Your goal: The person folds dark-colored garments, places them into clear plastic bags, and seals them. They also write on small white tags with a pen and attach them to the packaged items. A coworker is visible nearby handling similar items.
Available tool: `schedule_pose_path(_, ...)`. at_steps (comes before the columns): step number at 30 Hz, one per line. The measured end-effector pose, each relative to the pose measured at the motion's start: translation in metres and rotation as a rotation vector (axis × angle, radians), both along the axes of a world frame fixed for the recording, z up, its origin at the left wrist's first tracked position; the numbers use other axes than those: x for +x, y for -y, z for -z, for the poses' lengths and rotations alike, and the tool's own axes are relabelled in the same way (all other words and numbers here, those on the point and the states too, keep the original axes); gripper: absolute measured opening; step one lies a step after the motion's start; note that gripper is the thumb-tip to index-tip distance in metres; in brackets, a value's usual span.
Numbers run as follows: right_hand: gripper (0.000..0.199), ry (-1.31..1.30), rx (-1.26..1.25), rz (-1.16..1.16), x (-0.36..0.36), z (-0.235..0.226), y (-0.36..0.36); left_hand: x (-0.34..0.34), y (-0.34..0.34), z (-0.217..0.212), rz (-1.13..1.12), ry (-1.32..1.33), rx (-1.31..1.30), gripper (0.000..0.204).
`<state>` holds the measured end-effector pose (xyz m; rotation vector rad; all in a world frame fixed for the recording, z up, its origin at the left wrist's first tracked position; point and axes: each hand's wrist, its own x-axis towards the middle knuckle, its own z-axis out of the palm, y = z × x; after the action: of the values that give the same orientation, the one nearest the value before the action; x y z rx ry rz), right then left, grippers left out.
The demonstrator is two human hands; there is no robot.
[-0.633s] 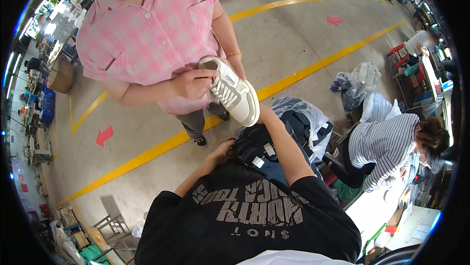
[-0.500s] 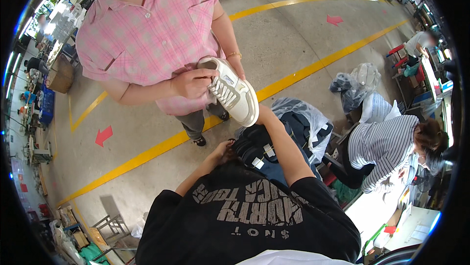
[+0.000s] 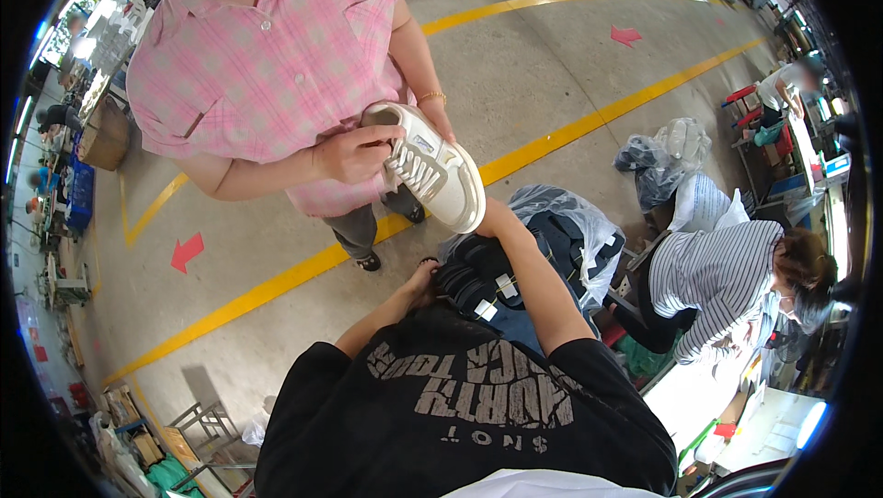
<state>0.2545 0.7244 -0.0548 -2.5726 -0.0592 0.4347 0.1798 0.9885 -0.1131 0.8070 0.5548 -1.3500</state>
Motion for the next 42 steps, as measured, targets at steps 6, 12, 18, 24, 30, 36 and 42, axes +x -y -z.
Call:
schedule_pose_path(6,0.017,0.03,-0.014,-0.016,-0.001,-0.001,-0.004,0.0,-0.004,0.005,-0.029,0.029,0.098,0.036)
schedule_pose_path(12,0.02,0.052,-0.028,-0.046,-0.003,0.049,0.019,0.003,0.016,-0.028,-0.03,0.005,0.137,0.039)
schedule_pose_path(18,0.021,-0.011,-0.066,-0.105,0.002,0.034,0.02,0.009,0.016,-0.017,0.06,0.049,0.169,0.031)
schedule_pose_path(24,0.028,-0.121,-0.082,-0.109,0.003,-0.011,0.003,0.009,0.006,-0.006,0.065,0.01,0.107,0.033)
schedule_pose_path(30,0.029,0.061,-0.047,-0.103,0.003,-0.028,-0.006,0.008,0.008,-0.023,0.102,0.036,0.085,0.036)
schedule_pose_path(36,0.022,-0.289,-0.08,-0.091,0.0,-0.021,0.015,0.013,0.015,-0.025,0.159,-0.013,0.038,0.037)
schedule_pose_path(42,0.023,-0.251,-0.155,-0.125,0.003,-0.044,-0.001,0.011,0.008,-0.023,0.171,0.044,0.161,0.039)
